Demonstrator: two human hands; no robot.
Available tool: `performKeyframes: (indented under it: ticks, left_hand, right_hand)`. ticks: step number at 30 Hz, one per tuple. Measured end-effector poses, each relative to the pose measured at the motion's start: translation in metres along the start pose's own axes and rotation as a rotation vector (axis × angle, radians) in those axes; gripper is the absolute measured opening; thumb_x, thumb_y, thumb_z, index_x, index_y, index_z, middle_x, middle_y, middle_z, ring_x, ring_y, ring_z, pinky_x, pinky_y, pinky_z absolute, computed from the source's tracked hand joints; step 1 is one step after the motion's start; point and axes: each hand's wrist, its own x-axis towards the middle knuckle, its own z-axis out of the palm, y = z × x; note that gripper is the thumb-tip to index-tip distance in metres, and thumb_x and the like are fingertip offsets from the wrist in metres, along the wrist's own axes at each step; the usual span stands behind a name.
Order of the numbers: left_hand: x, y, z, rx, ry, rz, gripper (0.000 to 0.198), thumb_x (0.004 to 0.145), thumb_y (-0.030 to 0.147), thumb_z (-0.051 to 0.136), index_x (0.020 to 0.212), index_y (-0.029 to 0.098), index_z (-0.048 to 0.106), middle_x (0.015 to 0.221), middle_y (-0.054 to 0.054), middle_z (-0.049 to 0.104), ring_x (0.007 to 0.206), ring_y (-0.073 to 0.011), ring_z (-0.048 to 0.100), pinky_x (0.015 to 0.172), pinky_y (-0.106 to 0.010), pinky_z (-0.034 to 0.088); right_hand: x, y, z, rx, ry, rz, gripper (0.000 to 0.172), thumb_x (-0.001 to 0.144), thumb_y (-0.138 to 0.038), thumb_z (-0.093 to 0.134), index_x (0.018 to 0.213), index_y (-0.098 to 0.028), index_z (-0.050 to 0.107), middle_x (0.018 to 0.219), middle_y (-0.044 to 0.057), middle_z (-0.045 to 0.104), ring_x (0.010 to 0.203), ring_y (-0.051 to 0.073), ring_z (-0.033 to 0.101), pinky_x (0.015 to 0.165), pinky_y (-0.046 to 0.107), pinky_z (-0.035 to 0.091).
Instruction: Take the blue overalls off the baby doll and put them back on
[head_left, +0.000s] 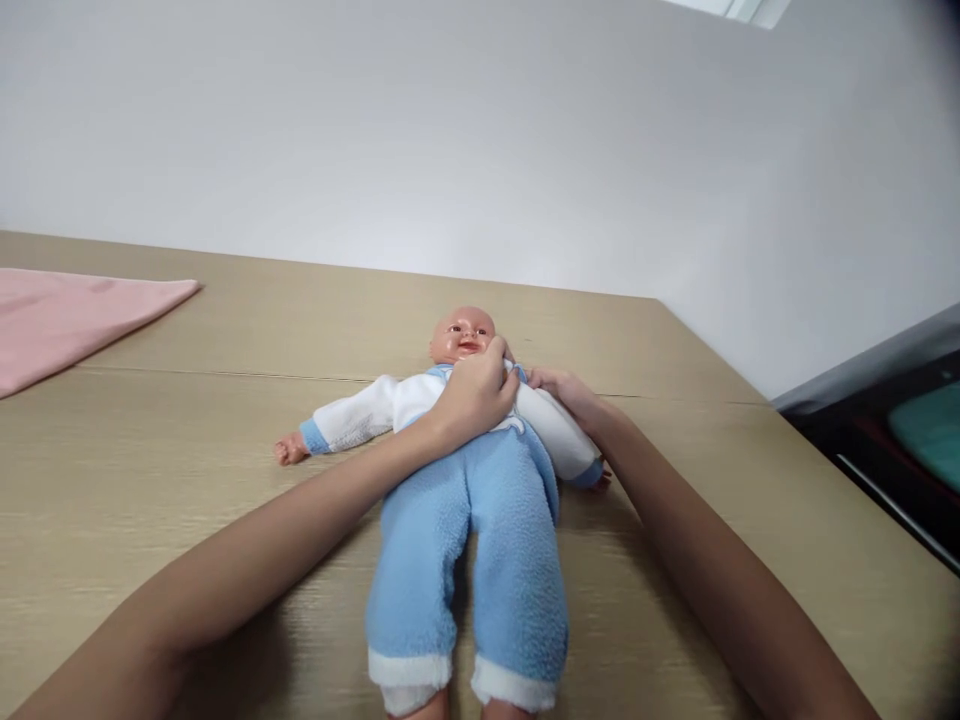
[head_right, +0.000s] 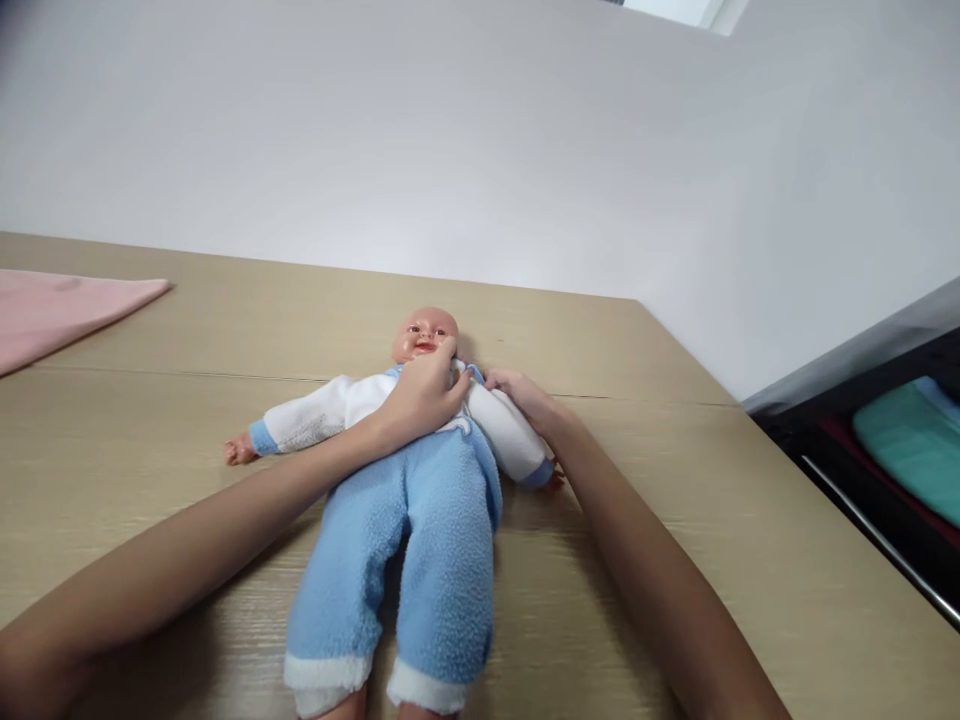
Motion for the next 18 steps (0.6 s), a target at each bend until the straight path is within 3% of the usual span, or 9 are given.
performKeyframes:
  ticks: [6, 9, 11, 13, 18]
  left_hand:
    - [0.002, -0.002, 0.001, -0.056, 0.055, -0.032, 0.008, 0.104, 0.022, 0.059, 0.108, 0.022, 0.052, 0.081, -0.004, 0.074, 0.079, -0.0263, 0.072, 0.066, -0.034, 0.039]
    - [0.002, -0.001, 0.001, -0.066, 0.061, -0.035, 0.009, 0.104, 0.021, 0.060, 0.105, 0.023, 0.052, 0.082, -0.004, 0.073, 0.079, -0.0252, 0.071, 0.067, -0.033, 0.039]
    - [0.002, -0.001, 0.000, -0.071, 0.063, -0.035, 0.009, 0.104, 0.021, 0.060, 0.103, 0.023, 0.052, 0.082, -0.003, 0.073, 0.078, -0.0246, 0.070, 0.066, -0.033, 0.038]
    - [0.001, -0.001, 0.000, -0.080, 0.062, -0.037, 0.009, 0.103, 0.022, 0.061, 0.103, 0.023, 0.052, 0.082, -0.003, 0.072, 0.077, -0.0239, 0.070, 0.065, -0.033, 0.037]
    - [0.000, -0.002, 0.000, -0.108, 0.046, -0.010, 0.009, 0.103, 0.023, 0.063, 0.099, 0.024, 0.055, 0.084, -0.003, 0.074, 0.081, -0.0233, 0.071, 0.067, -0.032, 0.039]
  right_hand:
    - [-0.001, -0.010, -0.004, -0.021, -0.053, 0.048, 0.022, 0.082, -0.036, 0.070, 0.098, -0.022, 0.077, 0.078, 0.003, 0.081, 0.065, 0.025, 0.069, 0.060, 0.035, 0.058]
    - [-0.005, -0.015, -0.002, -0.096, -0.105, -0.058, 0.030, 0.090, -0.040, 0.074, 0.116, -0.026, 0.078, 0.108, 0.003, 0.085, 0.095, 0.027, 0.077, 0.086, 0.037, 0.065]
    - [-0.006, -0.017, -0.001, -0.163, -0.108, -0.128, 0.031, 0.095, -0.043, 0.074, 0.122, -0.029, 0.078, 0.126, 0.002, 0.083, 0.116, 0.028, 0.074, 0.106, 0.039, 0.061]
    - [-0.005, -0.018, -0.002, -0.194, -0.093, -0.126, 0.029, 0.098, -0.042, 0.072, 0.123, -0.030, 0.079, 0.133, 0.001, 0.081, 0.126, 0.028, 0.071, 0.114, 0.041, 0.058]
    - [0.001, -0.011, -0.016, -0.003, -0.187, -0.014, 0.032, 0.092, -0.028, 0.071, 0.124, -0.024, 0.078, 0.126, 0.005, 0.083, 0.106, 0.023, 0.077, 0.095, 0.033, 0.064]
